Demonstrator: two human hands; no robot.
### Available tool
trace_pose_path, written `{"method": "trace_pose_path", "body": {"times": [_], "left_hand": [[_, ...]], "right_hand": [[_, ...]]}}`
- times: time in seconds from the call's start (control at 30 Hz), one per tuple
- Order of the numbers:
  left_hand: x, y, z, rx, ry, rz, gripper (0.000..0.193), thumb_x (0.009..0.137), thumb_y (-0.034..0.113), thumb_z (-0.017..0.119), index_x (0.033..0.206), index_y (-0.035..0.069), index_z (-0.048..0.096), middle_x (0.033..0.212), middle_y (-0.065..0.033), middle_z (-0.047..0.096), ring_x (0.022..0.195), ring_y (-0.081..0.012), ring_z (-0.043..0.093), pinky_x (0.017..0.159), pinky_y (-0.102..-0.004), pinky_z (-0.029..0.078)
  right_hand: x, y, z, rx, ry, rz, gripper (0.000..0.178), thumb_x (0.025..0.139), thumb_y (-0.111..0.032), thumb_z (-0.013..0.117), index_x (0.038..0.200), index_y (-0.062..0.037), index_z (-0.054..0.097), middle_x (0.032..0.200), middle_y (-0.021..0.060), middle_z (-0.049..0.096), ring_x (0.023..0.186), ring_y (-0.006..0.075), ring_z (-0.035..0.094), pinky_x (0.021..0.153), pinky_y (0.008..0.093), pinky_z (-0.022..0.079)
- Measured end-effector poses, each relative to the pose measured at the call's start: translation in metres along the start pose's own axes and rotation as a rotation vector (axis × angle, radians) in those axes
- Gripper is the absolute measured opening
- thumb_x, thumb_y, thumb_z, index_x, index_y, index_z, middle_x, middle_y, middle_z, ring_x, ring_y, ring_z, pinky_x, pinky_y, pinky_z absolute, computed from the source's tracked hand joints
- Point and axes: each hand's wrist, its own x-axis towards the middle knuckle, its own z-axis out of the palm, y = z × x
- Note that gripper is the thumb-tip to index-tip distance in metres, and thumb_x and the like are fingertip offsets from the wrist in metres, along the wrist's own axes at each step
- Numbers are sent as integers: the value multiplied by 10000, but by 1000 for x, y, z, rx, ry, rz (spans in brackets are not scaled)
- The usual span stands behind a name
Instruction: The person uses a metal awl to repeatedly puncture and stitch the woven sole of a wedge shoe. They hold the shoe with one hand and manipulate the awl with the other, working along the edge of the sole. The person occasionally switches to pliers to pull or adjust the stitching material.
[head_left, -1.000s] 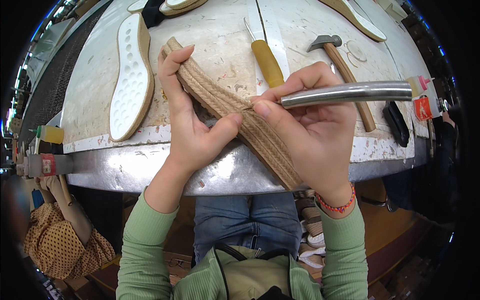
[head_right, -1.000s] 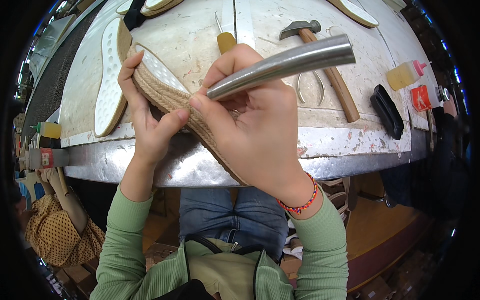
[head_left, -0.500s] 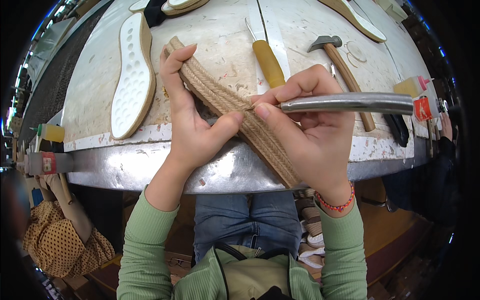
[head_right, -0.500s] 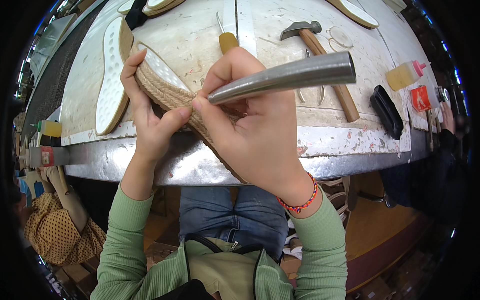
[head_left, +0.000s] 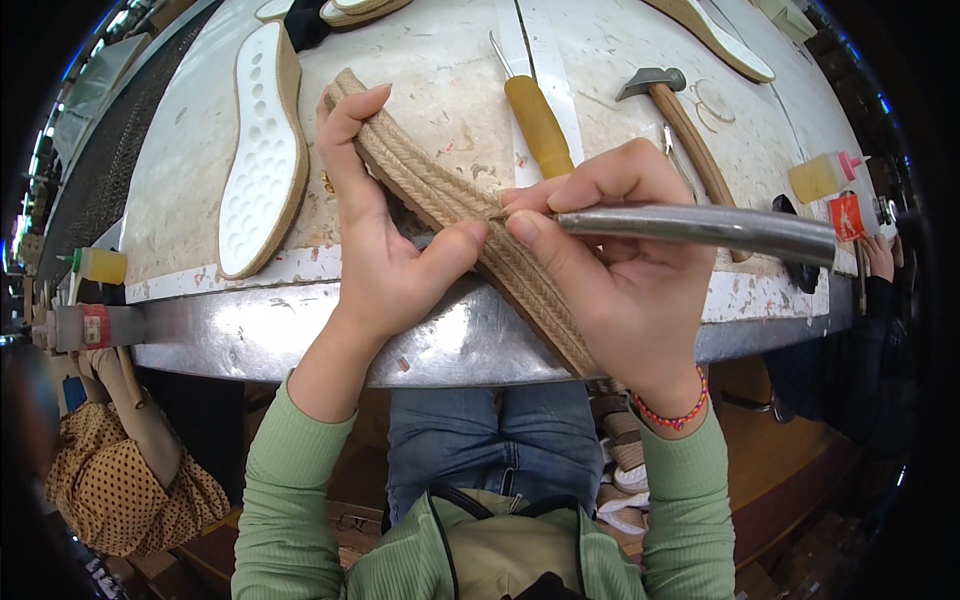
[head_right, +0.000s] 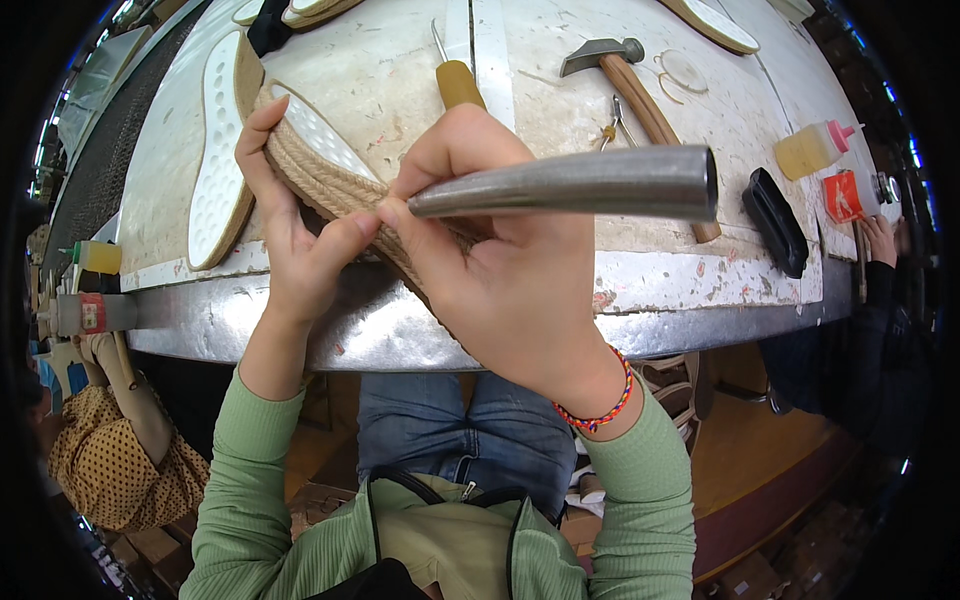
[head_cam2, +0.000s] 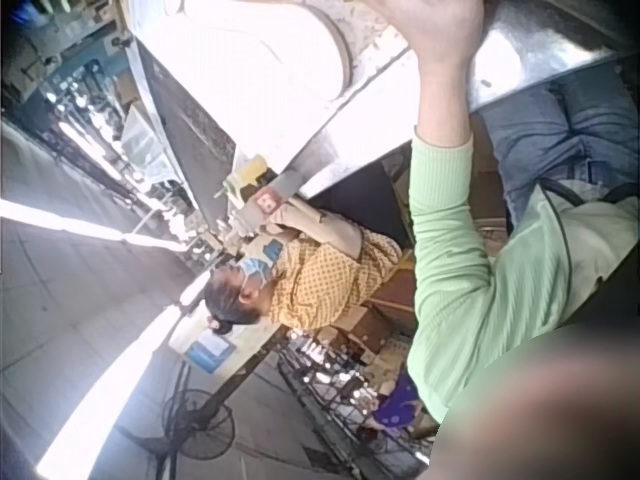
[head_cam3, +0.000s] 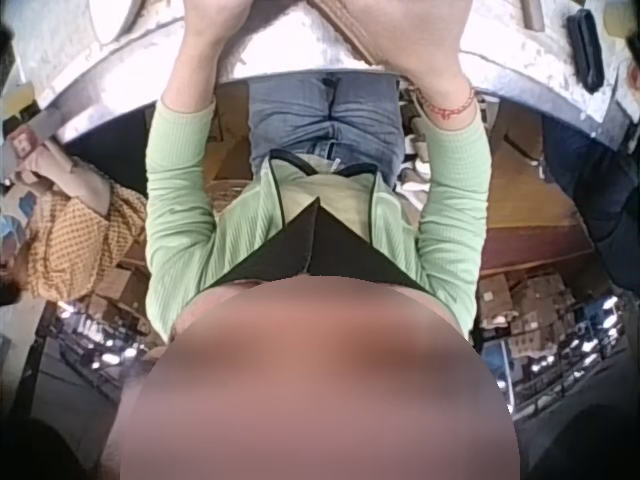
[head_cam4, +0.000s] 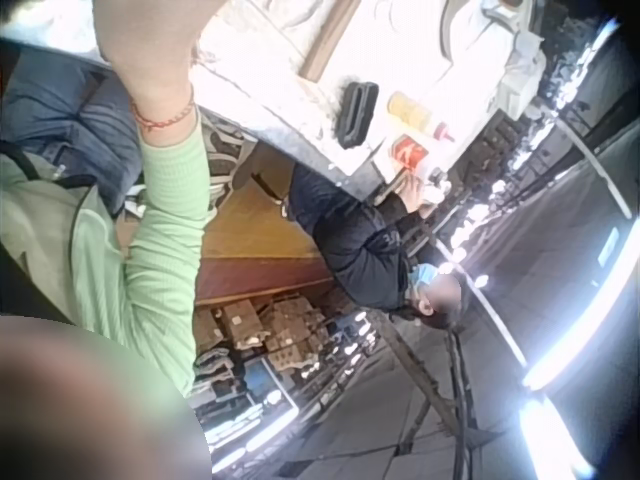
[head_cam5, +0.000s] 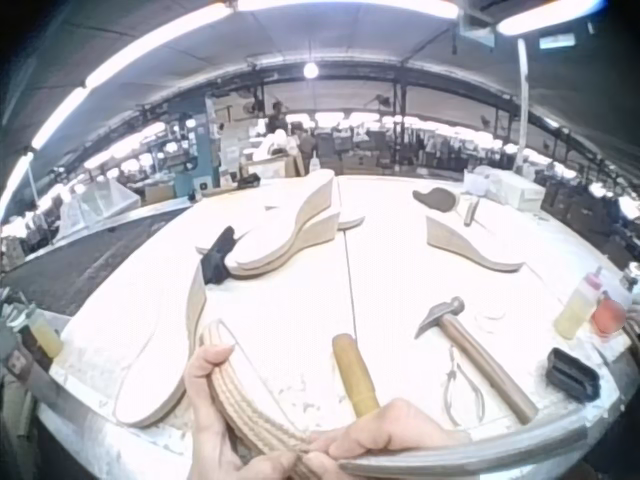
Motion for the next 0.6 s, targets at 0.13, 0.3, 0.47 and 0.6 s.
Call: {"method": "trace_pose_path", "body": {"times": [0.13,0.3,0.47,0.6], "left_hand": [[-1,5,3,-78,11,-37,867,612,136,687,1356,37,252,1247,-116,309,1186,-239,373,1038,-361,316],[1,4,2,0,4,3,862,612,126,684,1353,36,254,1247,-111,314,1183,-236,378,1035,-364,322],[-1,3,3,-18,12,-12,873,601,147,697,1350,44,259,1243,-113,308,1190,-244,371,1046,-371,306],[0,2,2,23,3,18,872,600,155,697,1349,52,261,1247,-115,294,1202,-251,357,1060,-378,286]], "right_hand": [[0,0,0,8,47,16,227,797,112,674,935,20,519,890,112,641,892,161,666,786,246,549],[4,2,1,-9,69,-11,213,794,96,688,939,22,551,865,85,636,841,123,660,741,207,536],[2,0,-2,26,50,20,198,802,94,679,937,25,551,859,77,633,844,125,664,739,204,537],[1,1,-2,41,41,2,194,806,102,668,930,25,539,878,87,637,863,138,669,757,221,546]]}}
